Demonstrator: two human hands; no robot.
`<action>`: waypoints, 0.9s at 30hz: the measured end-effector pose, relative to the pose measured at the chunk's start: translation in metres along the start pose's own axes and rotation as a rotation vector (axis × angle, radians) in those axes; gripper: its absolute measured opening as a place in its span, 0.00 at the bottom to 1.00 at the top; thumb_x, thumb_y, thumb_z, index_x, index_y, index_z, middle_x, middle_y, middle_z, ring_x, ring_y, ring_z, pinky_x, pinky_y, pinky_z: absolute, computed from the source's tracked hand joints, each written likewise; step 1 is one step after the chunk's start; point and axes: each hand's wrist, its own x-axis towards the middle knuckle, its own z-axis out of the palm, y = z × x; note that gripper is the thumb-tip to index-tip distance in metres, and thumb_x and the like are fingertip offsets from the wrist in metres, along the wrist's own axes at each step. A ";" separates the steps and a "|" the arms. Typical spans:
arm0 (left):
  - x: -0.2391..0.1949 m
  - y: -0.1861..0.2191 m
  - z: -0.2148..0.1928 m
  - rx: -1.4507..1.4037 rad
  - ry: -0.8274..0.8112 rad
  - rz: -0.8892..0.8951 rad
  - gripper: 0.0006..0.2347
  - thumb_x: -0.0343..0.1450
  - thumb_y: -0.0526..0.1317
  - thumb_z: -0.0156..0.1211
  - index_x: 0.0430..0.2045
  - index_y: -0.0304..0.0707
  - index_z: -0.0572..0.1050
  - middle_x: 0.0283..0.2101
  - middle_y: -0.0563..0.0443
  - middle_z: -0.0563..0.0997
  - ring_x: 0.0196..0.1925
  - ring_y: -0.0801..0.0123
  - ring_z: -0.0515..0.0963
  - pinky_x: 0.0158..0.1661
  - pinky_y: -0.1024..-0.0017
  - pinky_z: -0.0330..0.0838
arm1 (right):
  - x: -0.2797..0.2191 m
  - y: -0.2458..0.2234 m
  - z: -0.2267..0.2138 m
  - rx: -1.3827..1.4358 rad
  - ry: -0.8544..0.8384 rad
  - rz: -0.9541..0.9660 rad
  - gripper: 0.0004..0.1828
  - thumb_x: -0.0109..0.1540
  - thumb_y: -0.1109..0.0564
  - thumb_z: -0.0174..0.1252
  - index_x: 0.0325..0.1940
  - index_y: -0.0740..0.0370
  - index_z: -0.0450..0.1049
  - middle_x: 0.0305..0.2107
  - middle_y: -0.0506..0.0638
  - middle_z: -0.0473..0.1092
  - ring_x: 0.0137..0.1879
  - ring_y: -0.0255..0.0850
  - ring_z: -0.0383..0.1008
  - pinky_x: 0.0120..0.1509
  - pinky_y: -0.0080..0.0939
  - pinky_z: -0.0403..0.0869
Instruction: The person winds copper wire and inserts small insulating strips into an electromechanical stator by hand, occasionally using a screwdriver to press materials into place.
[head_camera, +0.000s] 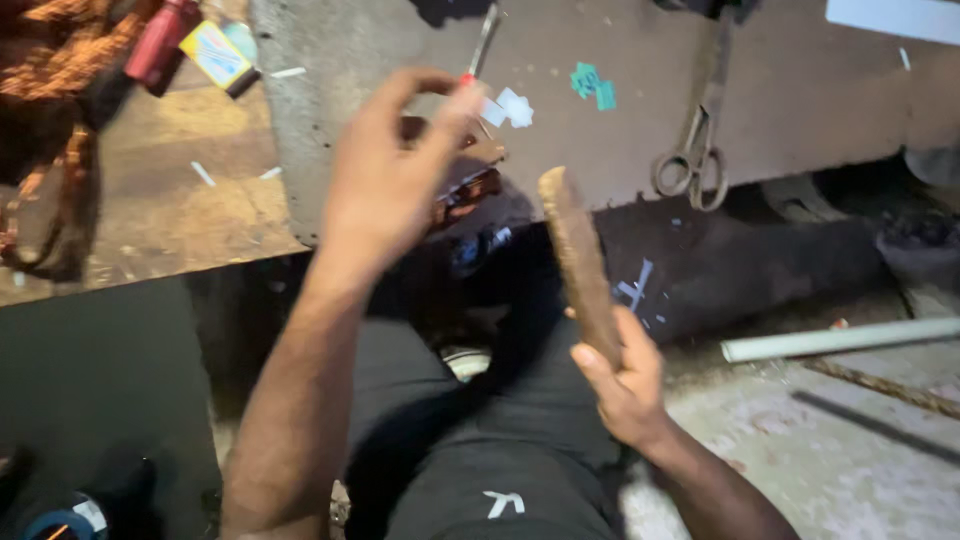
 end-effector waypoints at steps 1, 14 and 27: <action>0.006 0.002 0.003 0.099 0.018 0.017 0.18 0.75 0.54 0.58 0.47 0.38 0.79 0.30 0.47 0.86 0.33 0.67 0.87 0.32 0.69 0.76 | -0.010 -0.014 -0.007 0.064 0.033 -0.005 0.25 0.66 0.51 0.59 0.63 0.69 0.69 0.39 0.53 0.73 0.38 0.40 0.69 0.45 0.47 0.69; 0.001 -0.023 0.001 -0.144 0.153 0.115 0.12 0.78 0.45 0.57 0.45 0.33 0.77 0.37 0.53 0.83 0.34 0.77 0.84 0.32 0.76 0.75 | 0.014 0.017 0.029 -0.091 -0.063 -0.066 0.19 0.62 0.52 0.64 0.51 0.65 0.72 0.30 0.47 0.75 0.35 0.31 0.72 0.41 0.35 0.73; 0.017 -0.054 -0.055 0.521 0.462 0.345 0.07 0.82 0.39 0.60 0.44 0.33 0.79 0.40 0.42 0.81 0.42 0.53 0.81 0.41 0.60 0.73 | 0.174 -0.051 -0.033 -0.758 0.344 -0.327 0.23 0.66 0.52 0.68 0.61 0.65 0.74 0.39 0.65 0.76 0.44 0.61 0.77 0.48 0.56 0.73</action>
